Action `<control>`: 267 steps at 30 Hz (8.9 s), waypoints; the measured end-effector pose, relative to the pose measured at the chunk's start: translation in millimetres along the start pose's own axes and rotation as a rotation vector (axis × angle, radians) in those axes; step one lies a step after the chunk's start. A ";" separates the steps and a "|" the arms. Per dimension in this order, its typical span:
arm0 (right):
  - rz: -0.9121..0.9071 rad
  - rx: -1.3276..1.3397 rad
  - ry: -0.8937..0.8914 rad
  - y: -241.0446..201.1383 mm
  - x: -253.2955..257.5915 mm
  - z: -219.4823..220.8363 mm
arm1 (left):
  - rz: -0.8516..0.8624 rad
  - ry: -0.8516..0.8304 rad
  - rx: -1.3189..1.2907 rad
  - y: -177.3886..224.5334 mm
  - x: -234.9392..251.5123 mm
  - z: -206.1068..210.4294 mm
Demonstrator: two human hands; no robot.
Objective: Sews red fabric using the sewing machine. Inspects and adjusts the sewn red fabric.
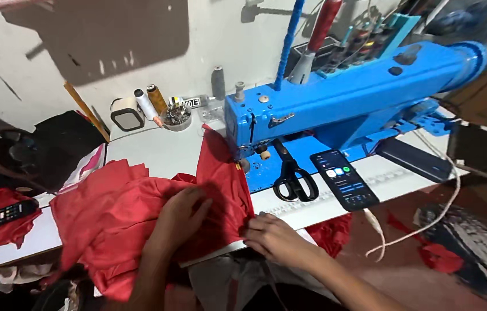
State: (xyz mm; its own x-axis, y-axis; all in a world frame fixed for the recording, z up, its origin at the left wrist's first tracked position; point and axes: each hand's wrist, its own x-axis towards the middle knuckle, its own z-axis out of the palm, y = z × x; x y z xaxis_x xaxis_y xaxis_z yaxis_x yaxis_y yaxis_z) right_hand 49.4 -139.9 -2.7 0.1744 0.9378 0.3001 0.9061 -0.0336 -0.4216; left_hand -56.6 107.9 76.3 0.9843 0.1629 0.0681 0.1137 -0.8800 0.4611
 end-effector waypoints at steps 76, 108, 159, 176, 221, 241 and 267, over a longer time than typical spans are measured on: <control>0.484 0.021 0.544 -38.5 -55.2 37.7 | 0.132 0.099 0.059 33.3 -5.9 110.0; 0.143 -0.166 0.232 75.9 34.2 -5.6 | -0.133 -0.029 0.027 39.0 24.0 105.0; 0.267 -0.243 0.222 90.7 53.8 -7.3 | -0.178 -0.311 0.121 -0.1 116.6 67.3; 0.336 -0.298 0.231 88.0 57.4 -5.2 | -0.291 -0.472 0.185 -0.1 152.0 57.0; 0.931 1.339 0.282 6.9 44.0 -12.9 | 0.401 0.190 0.005 -1.0 -1.1 75.5; 0.928 0.294 0.119 26.8 46.5 -25.3 | 0.197 -0.030 0.012 32.0 41.1 92.4; 0.587 -0.080 0.372 27.6 27.1 3.4 | 0.163 0.015 0.005 26.3 53.5 95.6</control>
State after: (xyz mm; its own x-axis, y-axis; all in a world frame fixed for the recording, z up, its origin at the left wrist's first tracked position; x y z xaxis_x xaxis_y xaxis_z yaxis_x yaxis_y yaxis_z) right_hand 77.8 -114.2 -9.2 0.7515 0.5763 0.3211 0.6445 -0.5375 -0.5438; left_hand 12.0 50.8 7.5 0.9876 0.0246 0.1548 -0.0463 -0.8977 0.4381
